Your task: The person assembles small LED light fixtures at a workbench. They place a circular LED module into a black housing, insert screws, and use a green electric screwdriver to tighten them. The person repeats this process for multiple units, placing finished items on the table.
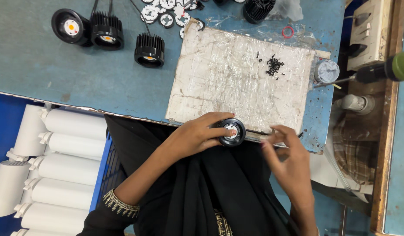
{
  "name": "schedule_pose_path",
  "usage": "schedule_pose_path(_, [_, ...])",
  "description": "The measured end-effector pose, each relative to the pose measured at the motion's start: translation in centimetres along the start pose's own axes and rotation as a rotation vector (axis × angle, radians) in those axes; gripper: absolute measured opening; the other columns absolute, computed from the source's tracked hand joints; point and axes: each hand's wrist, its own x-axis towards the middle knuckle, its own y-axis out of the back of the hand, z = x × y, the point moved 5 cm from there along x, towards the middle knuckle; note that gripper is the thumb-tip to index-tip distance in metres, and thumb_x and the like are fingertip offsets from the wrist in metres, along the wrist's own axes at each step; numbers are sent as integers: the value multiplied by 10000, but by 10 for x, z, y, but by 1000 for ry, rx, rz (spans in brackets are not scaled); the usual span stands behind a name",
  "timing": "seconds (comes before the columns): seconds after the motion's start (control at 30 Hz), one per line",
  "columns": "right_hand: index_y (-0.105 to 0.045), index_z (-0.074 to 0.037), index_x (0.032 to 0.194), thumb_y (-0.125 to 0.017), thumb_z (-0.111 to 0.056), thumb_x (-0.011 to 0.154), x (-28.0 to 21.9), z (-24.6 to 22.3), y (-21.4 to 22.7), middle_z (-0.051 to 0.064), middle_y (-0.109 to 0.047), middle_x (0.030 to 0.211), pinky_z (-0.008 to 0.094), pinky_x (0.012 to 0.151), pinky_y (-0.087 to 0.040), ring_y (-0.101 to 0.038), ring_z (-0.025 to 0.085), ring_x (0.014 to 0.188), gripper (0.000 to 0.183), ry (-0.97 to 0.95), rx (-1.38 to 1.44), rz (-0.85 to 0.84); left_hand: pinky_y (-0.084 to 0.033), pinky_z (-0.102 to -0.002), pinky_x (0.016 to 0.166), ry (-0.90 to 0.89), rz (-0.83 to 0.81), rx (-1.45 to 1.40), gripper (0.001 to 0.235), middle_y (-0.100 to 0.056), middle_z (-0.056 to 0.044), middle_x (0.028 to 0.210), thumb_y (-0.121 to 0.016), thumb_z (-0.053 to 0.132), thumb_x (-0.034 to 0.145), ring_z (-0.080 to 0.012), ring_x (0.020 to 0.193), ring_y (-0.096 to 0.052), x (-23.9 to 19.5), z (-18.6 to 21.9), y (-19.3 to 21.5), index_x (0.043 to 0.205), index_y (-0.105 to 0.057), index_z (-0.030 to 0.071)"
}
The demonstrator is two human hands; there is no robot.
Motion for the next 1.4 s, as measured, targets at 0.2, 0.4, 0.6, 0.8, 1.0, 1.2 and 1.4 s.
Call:
schedule_pose_path(0.2, [-544, -40, 1377, -726, -89, 841, 20, -57, -31, 155, -630, 1268, 312, 751, -601, -698, 238, 983, 568, 163, -64, -273, -518, -396, 1089, -10, 52, 0, 521, -544, -120, 1494, -791, 78, 810, -324, 1365, -561, -6, 3, -3, 1305, -663, 179])
schedule_pose_path(0.4, [-556, 8, 1198, -680, -44, 824, 32, -64, -43, 184, -610, 1106, 446, 802, -536, -659, 369, 961, 397, 196, -283, -333, -517, -393, 1088, -47, 39, 24, 479, -551, -112, 1495, -754, 82, 860, -315, 1381, -552, -8, 4, -7, 1319, -667, 189])
schedule_pose_path(0.6, [-514, 33, 1160, -622, -10, 826, 40, -72, -46, 225, -583, 1029, 495, 813, -494, -606, 434, 965, 354, 316, -311, -451, -513, -400, 1089, -47, 27, 4, 445, -558, -103, 1494, -747, 99, 870, -306, 1376, -548, -4, 1, -5, 1298, -674, 199])
schedule_pose_path(0.8, [-487, -23, 1220, -654, -81, 844, 54, -56, -47, 198, -596, 1057, 481, 817, -504, -630, 407, 960, 415, 64, -442, -707, -525, -396, 1057, 21, 16, -57, 427, -583, -98, 1460, -763, 99, 848, -299, 1340, -581, -5, -3, -6, 1257, -694, 201])
schedule_pose_path(1.0, [-385, -11, 1481, -838, -144, 737, 48, -49, -44, 212, -544, 1328, 436, 965, -482, -584, 375, 1180, 881, 357, -130, -665, -520, -397, 1035, 85, 167, -77, 454, -533, -173, 1448, -788, 90, 824, -344, 1279, -589, -9, 14, 4, 1261, -692, 165])
schedule_pose_path(1.2, [-532, -70, 1424, -844, -96, 689, 31, -5, -64, 142, -593, 1376, 398, 1059, -481, -601, 320, 1260, 799, 232, 48, -374, -501, -428, 999, 212, 182, -85, 383, -585, -174, 1330, -809, 157, 801, -364, 1229, -579, -6, 31, 9, 1165, -706, 95])
schedule_pose_path(1.4, [-585, -92, 1365, -896, -149, 695, 33, 8, -63, 125, -649, 1282, 380, 976, -530, -663, 296, 1155, 741, 219, 29, -339, -501, -450, 946, 125, 139, 209, 249, -634, -141, 1193, -753, 138, 812, -321, 1157, -596, 17, 48, 15, 1040, -726, 44])
